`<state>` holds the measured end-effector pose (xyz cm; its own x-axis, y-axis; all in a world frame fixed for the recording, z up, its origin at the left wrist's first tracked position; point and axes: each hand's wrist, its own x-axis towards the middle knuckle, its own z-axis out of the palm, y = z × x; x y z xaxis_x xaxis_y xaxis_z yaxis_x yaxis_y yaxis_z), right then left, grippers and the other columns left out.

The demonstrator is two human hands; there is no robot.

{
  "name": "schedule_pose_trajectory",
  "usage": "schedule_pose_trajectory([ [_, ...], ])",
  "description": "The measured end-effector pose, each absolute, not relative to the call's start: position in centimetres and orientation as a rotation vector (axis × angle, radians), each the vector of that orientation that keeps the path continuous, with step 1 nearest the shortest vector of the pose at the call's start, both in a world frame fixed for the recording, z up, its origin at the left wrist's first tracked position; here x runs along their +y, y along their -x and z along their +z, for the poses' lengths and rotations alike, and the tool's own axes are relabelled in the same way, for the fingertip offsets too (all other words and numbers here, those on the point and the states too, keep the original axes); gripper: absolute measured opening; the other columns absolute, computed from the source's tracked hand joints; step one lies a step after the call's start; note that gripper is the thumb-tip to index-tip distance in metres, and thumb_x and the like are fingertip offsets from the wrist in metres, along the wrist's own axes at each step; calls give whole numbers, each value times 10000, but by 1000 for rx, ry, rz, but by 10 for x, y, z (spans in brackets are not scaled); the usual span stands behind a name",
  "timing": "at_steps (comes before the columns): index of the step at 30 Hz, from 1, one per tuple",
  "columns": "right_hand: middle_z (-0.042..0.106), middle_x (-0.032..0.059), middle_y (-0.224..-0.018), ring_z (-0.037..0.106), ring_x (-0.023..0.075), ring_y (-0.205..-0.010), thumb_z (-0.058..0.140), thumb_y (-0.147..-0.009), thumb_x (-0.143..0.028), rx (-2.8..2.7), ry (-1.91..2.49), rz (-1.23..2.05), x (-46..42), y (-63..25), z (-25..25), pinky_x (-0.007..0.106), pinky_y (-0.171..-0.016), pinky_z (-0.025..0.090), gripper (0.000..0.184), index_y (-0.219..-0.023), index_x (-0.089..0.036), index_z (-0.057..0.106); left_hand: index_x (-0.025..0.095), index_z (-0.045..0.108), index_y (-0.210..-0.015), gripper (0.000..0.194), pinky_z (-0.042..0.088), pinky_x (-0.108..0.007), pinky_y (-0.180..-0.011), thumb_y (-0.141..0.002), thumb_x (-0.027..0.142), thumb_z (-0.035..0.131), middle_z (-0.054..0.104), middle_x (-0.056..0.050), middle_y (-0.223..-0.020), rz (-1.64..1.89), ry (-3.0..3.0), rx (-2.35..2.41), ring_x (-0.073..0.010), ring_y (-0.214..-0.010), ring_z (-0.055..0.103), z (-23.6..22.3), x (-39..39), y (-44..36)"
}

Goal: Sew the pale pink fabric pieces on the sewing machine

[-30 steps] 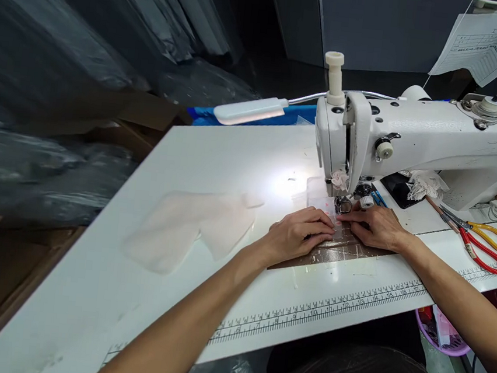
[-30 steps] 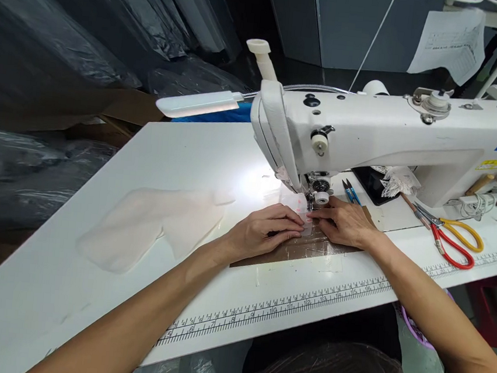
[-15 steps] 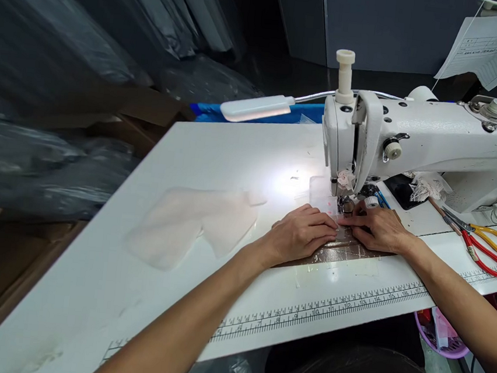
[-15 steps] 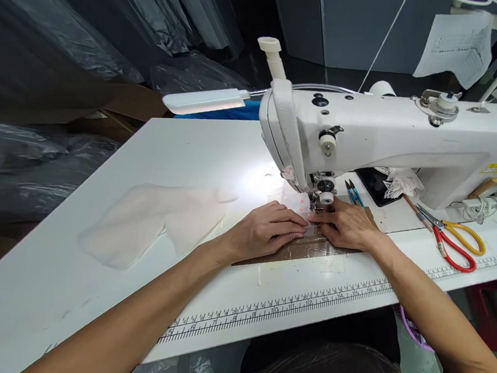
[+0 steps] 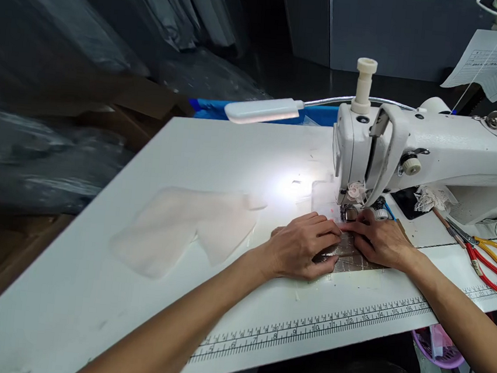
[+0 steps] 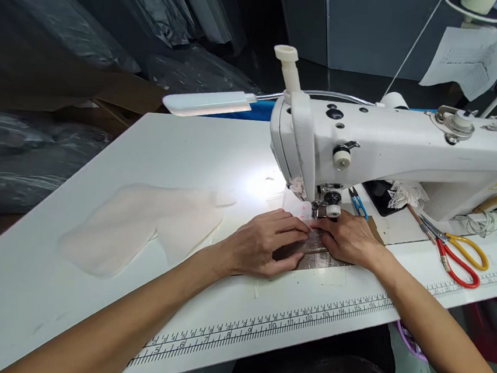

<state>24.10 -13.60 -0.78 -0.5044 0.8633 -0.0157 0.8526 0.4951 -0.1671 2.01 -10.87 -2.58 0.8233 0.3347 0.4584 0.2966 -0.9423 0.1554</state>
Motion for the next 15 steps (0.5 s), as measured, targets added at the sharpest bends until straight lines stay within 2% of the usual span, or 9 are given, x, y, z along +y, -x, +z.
schedule_pose_trajectory([
  [6, 618, 118, -1179, 537, 158, -696, 427, -974, -283, -2674, 1577, 165, -137, -238, -7, 282, -589, 385, 411, -1343, -275, 610, 140, 671, -1009, 262, 541, -389, -756, -879, 322, 534, 711, -94, -997, 686, -2967, 579, -228, -847, 657, -26, -110, -18],
  [10, 622, 111, -1145, 552, 162, -731, 435, -973, -280, -2656, 1473, 164, -138, -242, -11, 284, -633, 436, 413, -1346, -290, 612, 148, 658, -1076, 301, 538, -400, -764, -893, 346, 524, 702, -102, -1030, 632, -3008, 605, -238, -872, 658, -26, -109, -17],
  [15, 617, 118, -1135, 567, 174, -752, 452, -972, -284, -2639, 1467, 185, -138, -246, -14, 304, -659, 471, 399, -1328, -289, 631, 103, 646, -1101, 327, 541, -414, -772, -910, 326, 504, 687, -143, -1080, 641, -3018, 622, -253, -897, 649, -27, -108, -17],
])
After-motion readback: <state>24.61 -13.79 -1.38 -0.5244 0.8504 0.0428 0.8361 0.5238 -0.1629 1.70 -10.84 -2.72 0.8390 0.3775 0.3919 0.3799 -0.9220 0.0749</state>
